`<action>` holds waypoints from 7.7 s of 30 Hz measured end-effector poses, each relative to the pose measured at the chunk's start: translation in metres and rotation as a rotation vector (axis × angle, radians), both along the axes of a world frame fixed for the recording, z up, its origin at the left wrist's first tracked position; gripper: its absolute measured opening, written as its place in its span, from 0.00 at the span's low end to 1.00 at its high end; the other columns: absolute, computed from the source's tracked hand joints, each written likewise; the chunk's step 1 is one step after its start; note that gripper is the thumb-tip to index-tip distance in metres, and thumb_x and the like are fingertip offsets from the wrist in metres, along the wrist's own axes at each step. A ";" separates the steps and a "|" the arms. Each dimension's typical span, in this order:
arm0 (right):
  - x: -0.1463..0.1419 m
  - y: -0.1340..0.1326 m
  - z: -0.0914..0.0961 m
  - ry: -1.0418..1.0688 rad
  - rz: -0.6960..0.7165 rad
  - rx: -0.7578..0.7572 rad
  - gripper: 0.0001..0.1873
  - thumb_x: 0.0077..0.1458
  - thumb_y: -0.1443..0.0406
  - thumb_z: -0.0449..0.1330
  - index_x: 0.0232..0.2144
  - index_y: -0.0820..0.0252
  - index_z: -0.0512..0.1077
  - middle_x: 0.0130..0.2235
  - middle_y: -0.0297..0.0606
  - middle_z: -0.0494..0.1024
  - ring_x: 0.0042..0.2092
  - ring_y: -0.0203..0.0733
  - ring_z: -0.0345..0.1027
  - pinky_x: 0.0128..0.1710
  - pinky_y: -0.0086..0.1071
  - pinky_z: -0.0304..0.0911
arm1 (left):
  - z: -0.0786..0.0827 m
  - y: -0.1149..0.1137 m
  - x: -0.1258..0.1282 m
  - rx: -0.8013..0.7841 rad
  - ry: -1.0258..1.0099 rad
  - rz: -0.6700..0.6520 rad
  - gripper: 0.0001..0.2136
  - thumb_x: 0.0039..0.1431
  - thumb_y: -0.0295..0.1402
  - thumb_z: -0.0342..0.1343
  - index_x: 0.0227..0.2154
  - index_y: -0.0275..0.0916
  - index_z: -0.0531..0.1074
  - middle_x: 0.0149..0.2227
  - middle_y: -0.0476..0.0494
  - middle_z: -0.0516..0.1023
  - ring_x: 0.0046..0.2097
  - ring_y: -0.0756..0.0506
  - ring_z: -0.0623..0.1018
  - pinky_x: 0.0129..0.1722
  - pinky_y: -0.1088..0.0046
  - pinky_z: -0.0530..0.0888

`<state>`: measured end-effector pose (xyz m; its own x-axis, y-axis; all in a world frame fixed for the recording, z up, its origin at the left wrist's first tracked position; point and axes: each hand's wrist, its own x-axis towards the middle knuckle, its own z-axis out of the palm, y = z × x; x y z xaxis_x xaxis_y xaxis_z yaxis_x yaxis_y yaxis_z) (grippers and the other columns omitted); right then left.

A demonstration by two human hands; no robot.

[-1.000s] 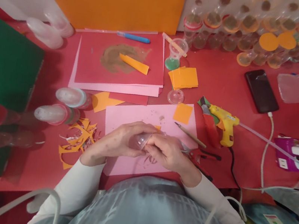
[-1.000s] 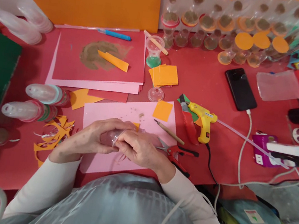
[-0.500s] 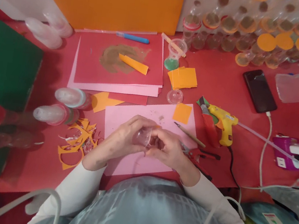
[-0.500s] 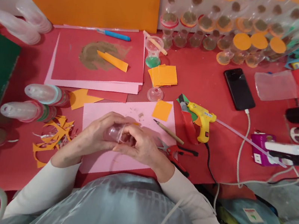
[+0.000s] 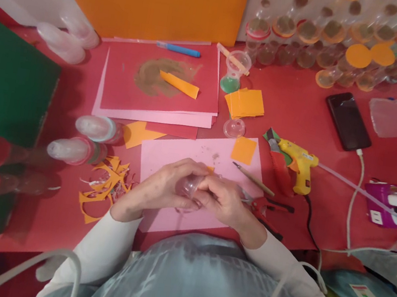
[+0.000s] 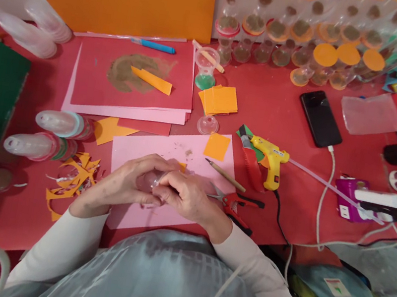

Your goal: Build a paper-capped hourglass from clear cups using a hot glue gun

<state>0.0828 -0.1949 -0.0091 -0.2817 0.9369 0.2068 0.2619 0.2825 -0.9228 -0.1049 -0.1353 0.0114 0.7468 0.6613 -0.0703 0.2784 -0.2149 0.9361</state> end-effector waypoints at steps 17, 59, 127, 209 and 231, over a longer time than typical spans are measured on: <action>0.007 0.008 0.012 0.304 -0.103 -0.313 0.13 0.57 0.61 0.55 0.22 0.55 0.60 0.19 0.25 0.60 0.19 0.30 0.52 0.19 0.26 0.51 | -0.008 -0.002 0.002 0.238 0.100 0.160 0.27 0.49 0.37 0.72 0.51 0.44 0.69 0.51 0.40 0.76 0.53 0.37 0.76 0.53 0.54 0.75; 0.001 0.000 0.003 0.146 -0.096 -0.097 0.07 0.62 0.66 0.55 0.31 0.55 0.70 0.25 0.27 0.73 0.22 0.30 0.65 0.23 0.24 0.61 | 0.024 -0.056 -0.041 0.626 0.246 0.290 0.08 0.68 0.33 0.53 0.32 0.41 0.74 0.34 0.45 0.77 0.36 0.47 0.77 0.37 0.73 0.76; 0.166 -0.047 -0.002 -0.437 -1.006 -0.240 0.34 0.49 0.34 0.56 0.38 0.57 0.72 0.37 0.49 0.82 0.39 0.55 0.79 0.41 0.50 0.73 | -0.018 0.002 0.032 0.356 -0.045 0.357 0.18 0.54 0.40 0.68 0.45 0.43 0.73 0.44 0.40 0.76 0.47 0.40 0.75 0.48 0.59 0.75; 0.155 -0.032 -0.017 -0.652 -1.167 -0.299 0.14 0.55 0.55 0.56 0.36 0.57 0.75 0.35 0.43 0.82 0.39 0.50 0.77 0.36 0.35 0.64 | -0.022 -0.007 0.051 0.312 0.026 0.390 0.15 0.54 0.43 0.56 0.42 0.42 0.71 0.44 0.42 0.78 0.41 0.42 0.78 0.44 0.63 0.77; 0.113 -0.022 -0.016 -1.074 -0.835 0.042 0.10 0.59 0.60 0.60 0.40 0.59 0.70 0.39 0.50 0.78 0.43 0.56 0.71 0.42 0.45 0.67 | -0.022 -0.006 0.051 0.325 0.064 0.363 0.15 0.53 0.41 0.57 0.42 0.41 0.72 0.43 0.41 0.78 0.38 0.43 0.78 0.41 0.65 0.78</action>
<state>0.1954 -0.2172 -0.0249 0.3227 0.9044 0.2791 0.9448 -0.2903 -0.1519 -0.0540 -0.1409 -0.0108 0.4646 0.8737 0.1446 0.4443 -0.3712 0.8154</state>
